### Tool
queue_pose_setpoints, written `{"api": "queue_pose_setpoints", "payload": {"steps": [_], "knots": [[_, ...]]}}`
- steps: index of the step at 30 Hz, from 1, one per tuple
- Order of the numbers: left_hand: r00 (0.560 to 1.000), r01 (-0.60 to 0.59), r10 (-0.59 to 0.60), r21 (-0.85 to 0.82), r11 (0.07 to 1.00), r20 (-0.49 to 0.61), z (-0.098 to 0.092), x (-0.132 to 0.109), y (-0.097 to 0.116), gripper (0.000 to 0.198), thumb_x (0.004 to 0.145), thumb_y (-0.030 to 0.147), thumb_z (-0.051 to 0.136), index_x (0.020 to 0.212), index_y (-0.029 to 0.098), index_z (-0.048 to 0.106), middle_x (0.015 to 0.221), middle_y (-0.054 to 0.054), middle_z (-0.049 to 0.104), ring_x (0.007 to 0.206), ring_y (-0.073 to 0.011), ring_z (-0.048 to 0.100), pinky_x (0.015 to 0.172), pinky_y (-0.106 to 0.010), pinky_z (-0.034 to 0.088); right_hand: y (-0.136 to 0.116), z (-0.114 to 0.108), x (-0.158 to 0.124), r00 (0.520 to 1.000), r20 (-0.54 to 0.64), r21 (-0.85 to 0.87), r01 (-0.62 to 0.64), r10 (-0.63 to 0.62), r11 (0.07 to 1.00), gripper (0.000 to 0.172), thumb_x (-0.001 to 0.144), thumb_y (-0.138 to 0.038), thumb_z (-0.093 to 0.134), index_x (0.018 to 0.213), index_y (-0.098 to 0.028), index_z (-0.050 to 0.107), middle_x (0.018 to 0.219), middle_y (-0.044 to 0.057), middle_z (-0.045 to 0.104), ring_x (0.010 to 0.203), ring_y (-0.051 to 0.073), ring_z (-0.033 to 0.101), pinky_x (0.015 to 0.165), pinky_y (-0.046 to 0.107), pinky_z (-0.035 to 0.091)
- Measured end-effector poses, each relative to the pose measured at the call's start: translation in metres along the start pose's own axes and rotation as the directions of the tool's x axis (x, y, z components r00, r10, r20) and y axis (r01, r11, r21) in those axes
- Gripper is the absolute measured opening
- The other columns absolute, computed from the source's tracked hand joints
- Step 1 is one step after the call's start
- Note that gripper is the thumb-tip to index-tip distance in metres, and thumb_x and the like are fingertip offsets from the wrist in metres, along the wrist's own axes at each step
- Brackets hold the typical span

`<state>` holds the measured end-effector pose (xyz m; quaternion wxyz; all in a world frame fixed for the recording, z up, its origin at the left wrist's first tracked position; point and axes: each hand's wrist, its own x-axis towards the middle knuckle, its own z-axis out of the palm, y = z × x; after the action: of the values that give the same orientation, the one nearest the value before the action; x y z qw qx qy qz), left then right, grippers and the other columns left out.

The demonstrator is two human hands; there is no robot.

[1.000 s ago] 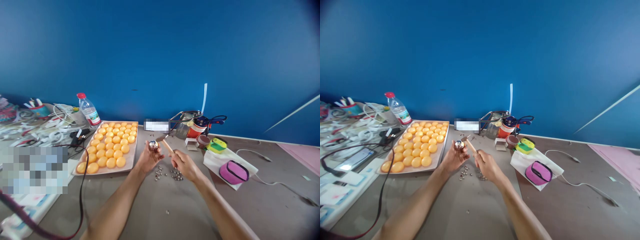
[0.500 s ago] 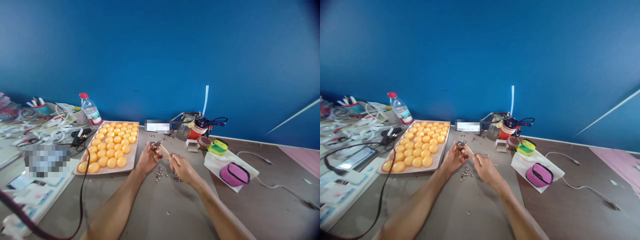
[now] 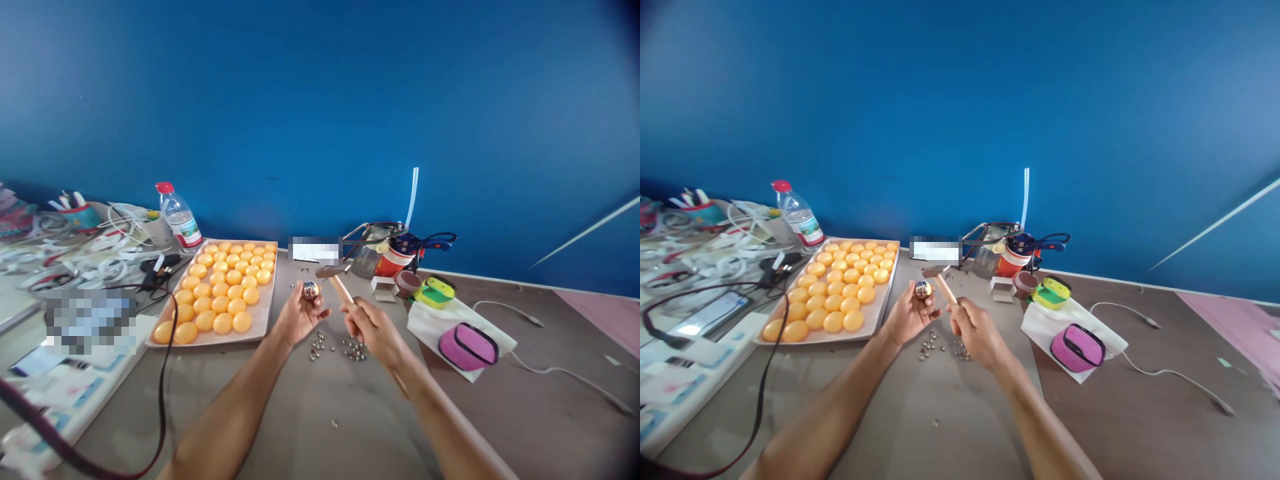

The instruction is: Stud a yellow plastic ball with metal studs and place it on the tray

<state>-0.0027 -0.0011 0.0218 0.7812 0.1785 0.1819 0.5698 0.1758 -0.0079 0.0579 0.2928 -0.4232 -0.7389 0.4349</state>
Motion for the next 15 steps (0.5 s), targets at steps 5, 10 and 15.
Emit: {"api": "queue_pose_setpoints", "payload": {"steps": [5,10,15], "knots": [[0.999,-0.004,0.004,0.012,1.0,-0.04,-0.0034,0.0018,-0.0001,0.039,0.088,0.045,0.041,0.068,0.014,0.055,0.059,0.002,0.047,0.045,-0.0068,0.037,0.072,-0.032,0.047,0.0055,0.0019,0.0035,0.999,0.031,-0.103,-0.027,0.03,0.994,0.033,0.091,-0.041,0.031,0.08,-0.018,0.052,0.054,-0.003,0.049,0.048,0.01,0.043,0.052,0.022,0.034],[1.0,0.002,-0.002,0.011,1.0,-0.005,-0.0024,0.0017,-0.0009,0.034,0.086,0.046,0.044,0.077,0.016,0.057,0.062,0.002,0.048,0.047,-0.0073,0.039,0.075,-0.034,0.047,-0.0004,-0.0023,0.0003,1.0,0.01,0.027,0.005,-0.006,1.0,0.035,0.092,-0.044,0.028,0.092,-0.018,0.051,0.058,-0.004,0.047,0.047,0.009,0.04,0.049,0.021,0.033],[0.996,0.0,0.002,0.024,1.0,-0.09,-0.0027,0.002,-0.0002,0.037,0.087,0.044,0.044,0.065,0.015,0.052,0.059,0.001,0.048,0.047,-0.0075,0.041,0.072,-0.032,0.047,0.0001,0.0019,0.0015,0.998,0.025,-0.131,-0.058,0.062,0.99,0.033,0.09,-0.042,0.032,0.077,-0.018,0.051,0.053,-0.003,0.049,0.047,0.01,0.043,0.051,0.023,0.035]]}}
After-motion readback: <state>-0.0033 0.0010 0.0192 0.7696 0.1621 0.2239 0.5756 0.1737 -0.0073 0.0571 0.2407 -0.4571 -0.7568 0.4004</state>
